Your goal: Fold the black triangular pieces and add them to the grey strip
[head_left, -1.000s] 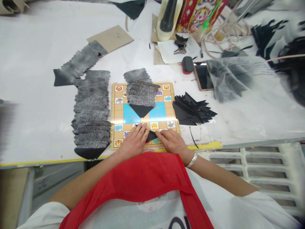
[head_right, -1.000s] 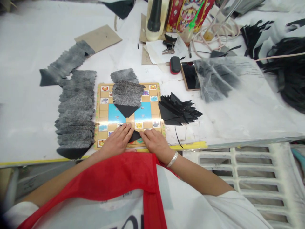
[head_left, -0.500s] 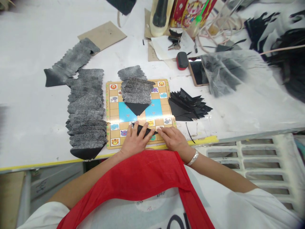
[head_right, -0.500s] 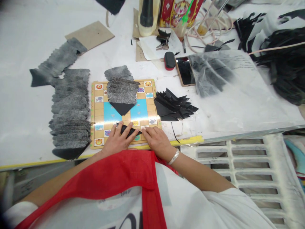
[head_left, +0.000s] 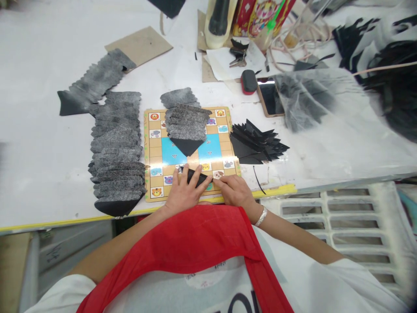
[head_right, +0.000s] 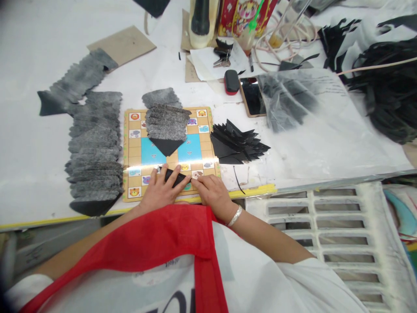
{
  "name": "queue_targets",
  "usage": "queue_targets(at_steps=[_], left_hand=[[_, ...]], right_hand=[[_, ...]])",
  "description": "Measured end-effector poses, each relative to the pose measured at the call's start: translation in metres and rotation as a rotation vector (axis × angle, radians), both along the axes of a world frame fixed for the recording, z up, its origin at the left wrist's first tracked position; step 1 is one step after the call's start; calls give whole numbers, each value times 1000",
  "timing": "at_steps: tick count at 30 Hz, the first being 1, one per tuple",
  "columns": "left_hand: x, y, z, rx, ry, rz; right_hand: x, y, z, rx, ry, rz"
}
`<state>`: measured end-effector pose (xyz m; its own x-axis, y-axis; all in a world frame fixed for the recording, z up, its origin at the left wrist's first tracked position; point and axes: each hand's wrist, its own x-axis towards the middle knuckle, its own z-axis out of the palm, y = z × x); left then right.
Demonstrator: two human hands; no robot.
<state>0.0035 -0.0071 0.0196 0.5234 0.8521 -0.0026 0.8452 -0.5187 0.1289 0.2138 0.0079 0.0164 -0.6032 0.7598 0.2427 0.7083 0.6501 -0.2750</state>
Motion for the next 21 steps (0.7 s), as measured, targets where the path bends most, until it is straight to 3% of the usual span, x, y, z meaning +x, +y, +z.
queue_targets(at_steps=[4, 11, 18, 21], left_hand=[[1, 0, -1, 2, 3, 1], [-1, 1, 2, -23, 16, 3], [-5, 0, 6, -52, 31, -8], [-4, 0, 5, -69, 39, 5]], right_hand=[[-2, 1, 1, -51, 2, -55], [-1, -2, 9, 79, -268, 64], [-1, -5, 10, 29, -242, -46], [-5, -6, 8, 38, -279, -3]])
